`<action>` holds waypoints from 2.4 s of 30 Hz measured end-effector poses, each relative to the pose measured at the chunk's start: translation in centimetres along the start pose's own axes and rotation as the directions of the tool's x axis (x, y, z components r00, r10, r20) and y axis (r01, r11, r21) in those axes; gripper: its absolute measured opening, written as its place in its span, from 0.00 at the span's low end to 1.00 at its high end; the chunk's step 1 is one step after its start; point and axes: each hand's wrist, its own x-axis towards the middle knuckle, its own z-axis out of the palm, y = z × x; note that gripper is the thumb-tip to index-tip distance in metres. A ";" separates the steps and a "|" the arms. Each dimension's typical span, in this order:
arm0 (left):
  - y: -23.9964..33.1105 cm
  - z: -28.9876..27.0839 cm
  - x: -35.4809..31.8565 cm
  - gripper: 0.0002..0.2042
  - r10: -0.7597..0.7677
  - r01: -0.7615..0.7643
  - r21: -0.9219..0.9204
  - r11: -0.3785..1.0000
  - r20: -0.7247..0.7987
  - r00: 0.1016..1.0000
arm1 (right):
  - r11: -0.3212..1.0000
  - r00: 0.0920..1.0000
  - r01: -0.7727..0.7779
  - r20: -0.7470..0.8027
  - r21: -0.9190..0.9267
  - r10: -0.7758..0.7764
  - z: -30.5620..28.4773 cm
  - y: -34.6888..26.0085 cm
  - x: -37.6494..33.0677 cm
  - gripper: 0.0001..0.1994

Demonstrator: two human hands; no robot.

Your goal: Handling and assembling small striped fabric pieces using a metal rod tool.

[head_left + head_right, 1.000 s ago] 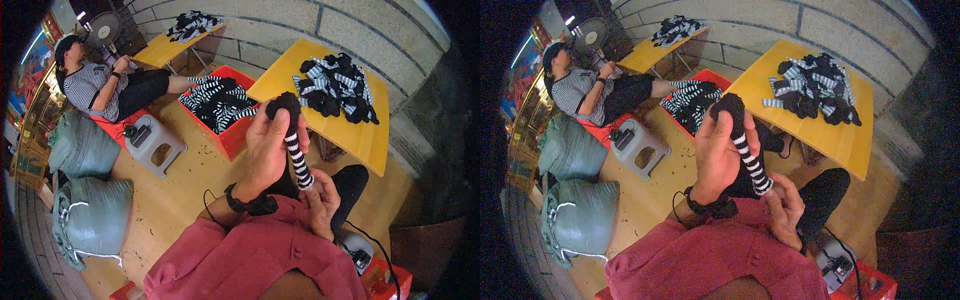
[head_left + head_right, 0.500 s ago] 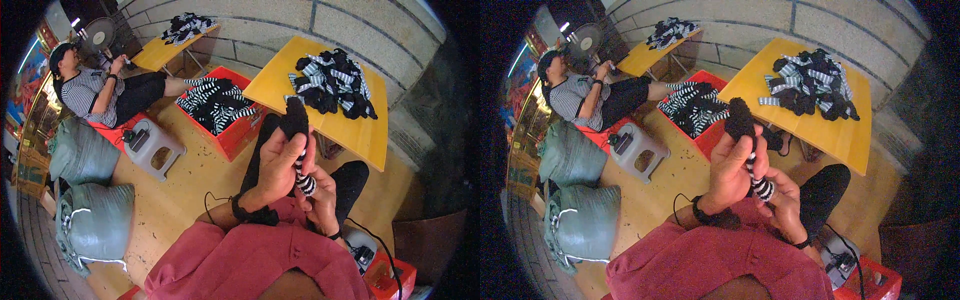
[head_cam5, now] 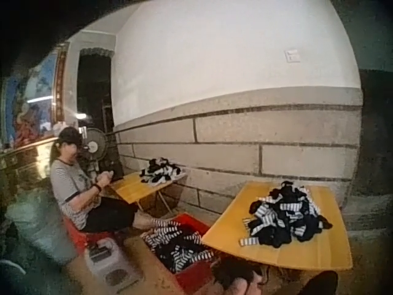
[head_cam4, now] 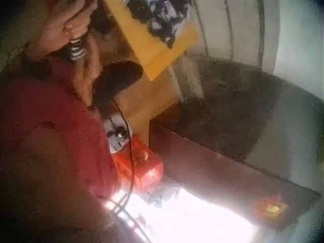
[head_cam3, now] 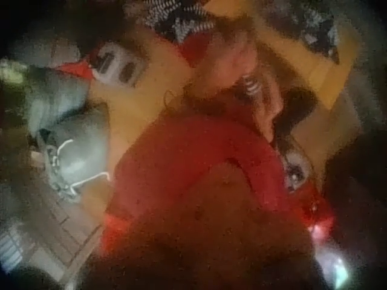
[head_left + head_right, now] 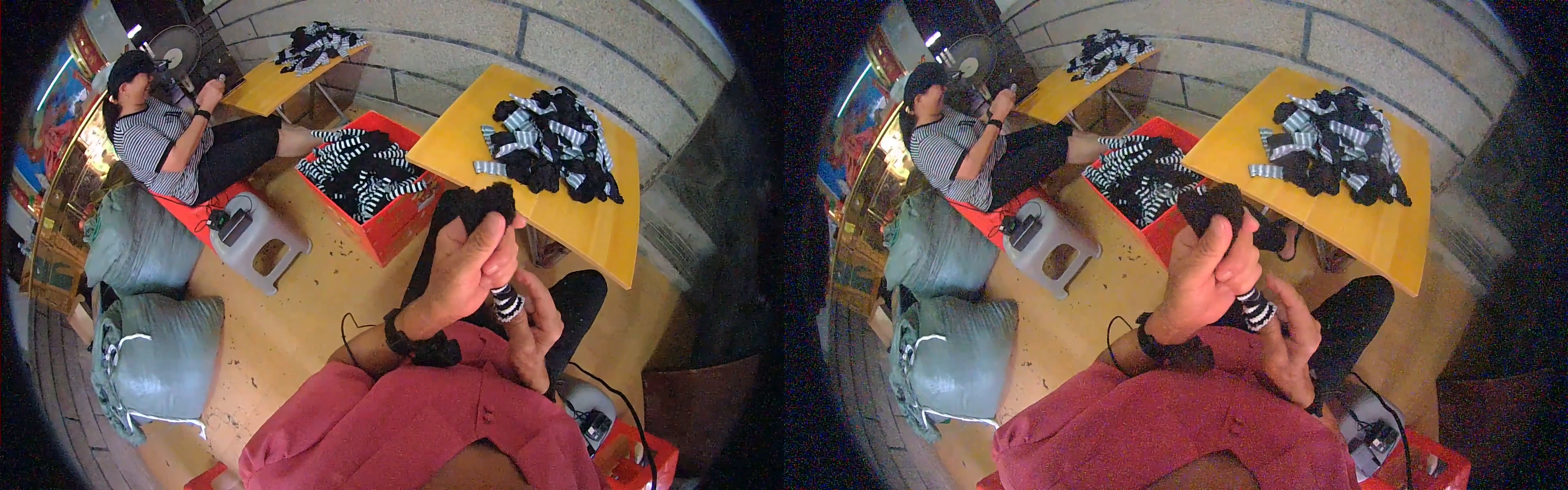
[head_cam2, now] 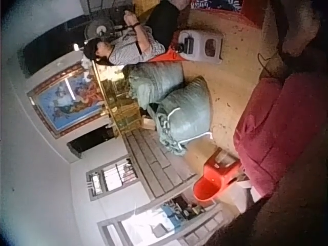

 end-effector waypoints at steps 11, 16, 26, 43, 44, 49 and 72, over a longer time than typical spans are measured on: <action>0.4 0.7 -0.6 0.14 -0.027 0.029 0.071 0.997 -0.035 0.999 | 0.530 0.825 -0.565 0.417 0.633 0.381 -0.2 -2.4 1.5 0.21; 1.8 1.2 0.7 0.14 0.107 -0.085 0.175 0.981 -0.119 0.987 | 0.866 0.922 -0.386 0.155 0.317 0.354 -0.7 -1.5 -0.2 0.16; -0.7 0.5 -0.7 0.13 -0.069 0.069 -0.023 0.997 0.019 0.997 | 0.479 0.809 -0.588 0.466 0.652 0.358 -1.0 -1.6 1.8 0.17; 1.0 0.5 0.6 0.15 0.081 -0.066 0.112 0.992 -0.128 0.988 | 0.942 0.962 -0.268 0.014 0.203 0.271 0.1 -0.8 -1.5 0.17; 0.9 0.4 0.6 0.16 0.118 -0.103 0.098 0.990 -0.159 0.980 | 0.940 0.961 -0.274 0.011 0.201 0.278 0.3 -0.8 -1.6 0.16; 1.2 0.8 1.1 0.21 0.273 -0.245 0.127 0.961 -0.316 0.908 | 0.919 0.948 -0.319 0.085 0.232 0.308 0.2 -0.6 -2.1 0.14; 0.3 1.4 0.6 0.14 0.248 -0.205 0.190 0.960 -0.242 0.938 | 0.788 0.905 -0.421 0.156 0.449 0.395 0.5 -1.8 -0.3 0.16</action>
